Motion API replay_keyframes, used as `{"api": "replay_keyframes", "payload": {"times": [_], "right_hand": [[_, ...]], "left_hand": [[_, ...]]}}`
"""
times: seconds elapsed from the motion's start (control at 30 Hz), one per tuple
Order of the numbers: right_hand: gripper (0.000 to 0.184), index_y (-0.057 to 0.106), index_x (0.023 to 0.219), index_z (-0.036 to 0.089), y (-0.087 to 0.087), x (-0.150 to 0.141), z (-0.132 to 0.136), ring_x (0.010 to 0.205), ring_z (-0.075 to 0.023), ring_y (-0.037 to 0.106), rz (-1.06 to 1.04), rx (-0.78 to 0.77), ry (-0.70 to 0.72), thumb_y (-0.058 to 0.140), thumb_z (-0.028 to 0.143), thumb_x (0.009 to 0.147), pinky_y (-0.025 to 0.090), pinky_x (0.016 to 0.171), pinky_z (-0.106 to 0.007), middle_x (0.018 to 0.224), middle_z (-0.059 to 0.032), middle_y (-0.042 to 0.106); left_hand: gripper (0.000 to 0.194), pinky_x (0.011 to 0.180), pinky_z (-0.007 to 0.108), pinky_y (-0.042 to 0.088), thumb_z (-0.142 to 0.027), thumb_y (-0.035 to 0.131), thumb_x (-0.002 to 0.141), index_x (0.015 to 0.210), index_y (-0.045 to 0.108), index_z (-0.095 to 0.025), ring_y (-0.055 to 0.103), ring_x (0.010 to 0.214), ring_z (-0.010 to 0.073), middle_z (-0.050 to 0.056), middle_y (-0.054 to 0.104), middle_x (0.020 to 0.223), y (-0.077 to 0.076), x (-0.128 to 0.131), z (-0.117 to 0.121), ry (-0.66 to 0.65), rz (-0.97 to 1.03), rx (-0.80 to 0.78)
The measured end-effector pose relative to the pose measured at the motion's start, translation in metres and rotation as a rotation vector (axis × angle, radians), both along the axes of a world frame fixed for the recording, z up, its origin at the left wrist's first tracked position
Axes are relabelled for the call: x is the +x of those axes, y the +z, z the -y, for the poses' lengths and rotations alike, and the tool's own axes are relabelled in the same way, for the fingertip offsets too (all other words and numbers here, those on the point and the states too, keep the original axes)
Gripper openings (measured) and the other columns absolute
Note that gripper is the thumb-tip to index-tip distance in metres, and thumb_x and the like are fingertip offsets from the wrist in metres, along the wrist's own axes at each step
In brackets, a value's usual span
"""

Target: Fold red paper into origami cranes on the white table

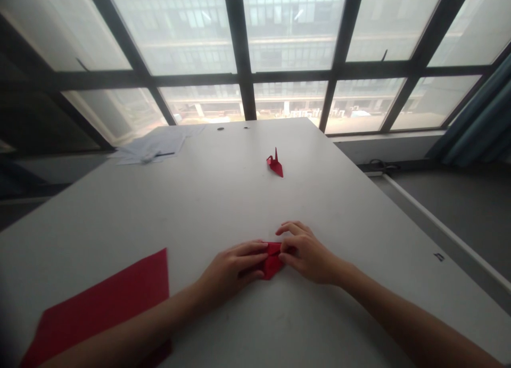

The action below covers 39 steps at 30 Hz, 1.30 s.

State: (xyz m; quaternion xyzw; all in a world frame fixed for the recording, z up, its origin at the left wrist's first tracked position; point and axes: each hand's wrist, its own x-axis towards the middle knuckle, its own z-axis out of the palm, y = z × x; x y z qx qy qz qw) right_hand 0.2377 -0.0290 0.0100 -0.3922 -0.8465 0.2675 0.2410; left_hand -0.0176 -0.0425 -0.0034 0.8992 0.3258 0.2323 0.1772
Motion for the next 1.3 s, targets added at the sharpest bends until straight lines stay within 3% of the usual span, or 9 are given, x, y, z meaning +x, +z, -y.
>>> {"api": "replay_keyframes", "payload": {"times": [0.2,0.4,0.67,0.77,0.93,1.1,1.3], "right_hand": [[0.012,0.061,0.077,0.021,-0.006,-0.003,0.001,0.126,-0.0243,0.046,0.003,0.039,-0.041,0.066,0.014,0.085,0.036,0.109,-0.044,0.123,-0.0063,0.058],[0.016,0.057,0.074,0.021,-0.012,-0.004,-0.002,0.121,-0.0237,0.049,-0.032,0.074,-0.069,0.069,0.014,0.083,0.039,0.105,-0.043,0.118,-0.0065,0.060],[0.016,0.057,0.074,0.021,-0.010,-0.003,-0.003,0.121,-0.0238,0.050,-0.105,0.062,-0.078,0.066,0.014,0.085,0.042,0.103,-0.042,0.119,-0.0070,0.061],[0.009,0.061,0.087,0.023,-0.006,0.006,-0.010,0.124,-0.0246,0.049,-0.112,0.103,-0.106,0.065,0.015,0.086,0.040,0.106,-0.045,0.126,-0.0081,0.058],[0.020,0.063,0.107,0.024,-0.005,0.020,-0.016,0.119,-0.0256,0.051,-0.115,0.185,-0.271,0.064,0.018,0.088,0.041,0.104,-0.047,0.121,-0.0088,0.061],[0.045,0.061,0.125,0.026,-0.011,0.010,-0.006,0.126,-0.0279,0.047,0.020,0.112,-0.154,0.074,0.027,0.082,0.038,0.108,-0.049,0.131,-0.0099,0.057],[0.049,0.059,0.131,0.027,-0.013,0.007,-0.007,0.129,-0.0273,0.046,0.095,0.086,-0.149,0.070,0.023,0.084,0.034,0.109,-0.050,0.135,-0.0098,0.056]], "left_hand": [[0.039,0.106,0.036,0.049,-0.033,0.063,0.094,0.133,0.060,-0.028,0.059,0.123,0.0209,0.004,0.063,0.135,0.000,0.001,0.000,0.005,-0.013,0.018],[0.034,0.108,0.043,0.045,-0.022,0.051,0.100,0.132,0.059,-0.032,0.053,0.131,0.0227,0.003,0.054,0.146,0.000,-0.001,0.001,-0.096,-0.157,0.204],[0.036,0.111,0.045,0.043,-0.029,0.051,0.100,0.136,0.056,-0.029,0.047,0.137,0.0253,0.006,0.049,0.149,0.006,-0.004,0.002,-0.124,-0.244,0.219],[0.035,0.111,0.046,0.044,-0.028,0.052,0.100,0.134,0.059,-0.029,0.048,0.136,0.0262,0.007,0.051,0.148,0.006,-0.004,0.002,-0.120,-0.257,0.230],[0.033,0.108,0.047,0.046,-0.029,0.050,0.100,0.132,0.060,-0.027,0.052,0.133,0.0270,0.010,0.055,0.144,0.005,-0.005,0.002,-0.121,-0.276,0.252],[0.036,0.110,0.047,0.044,-0.026,0.051,0.100,0.136,0.057,-0.027,0.049,0.135,0.0269,0.008,0.052,0.147,0.006,-0.004,0.002,-0.137,-0.274,0.260],[0.035,0.108,0.047,0.047,-0.027,0.050,0.101,0.135,0.058,-0.027,0.054,0.132,0.0276,0.006,0.058,0.141,0.006,-0.003,0.002,-0.141,-0.274,0.292]]}}
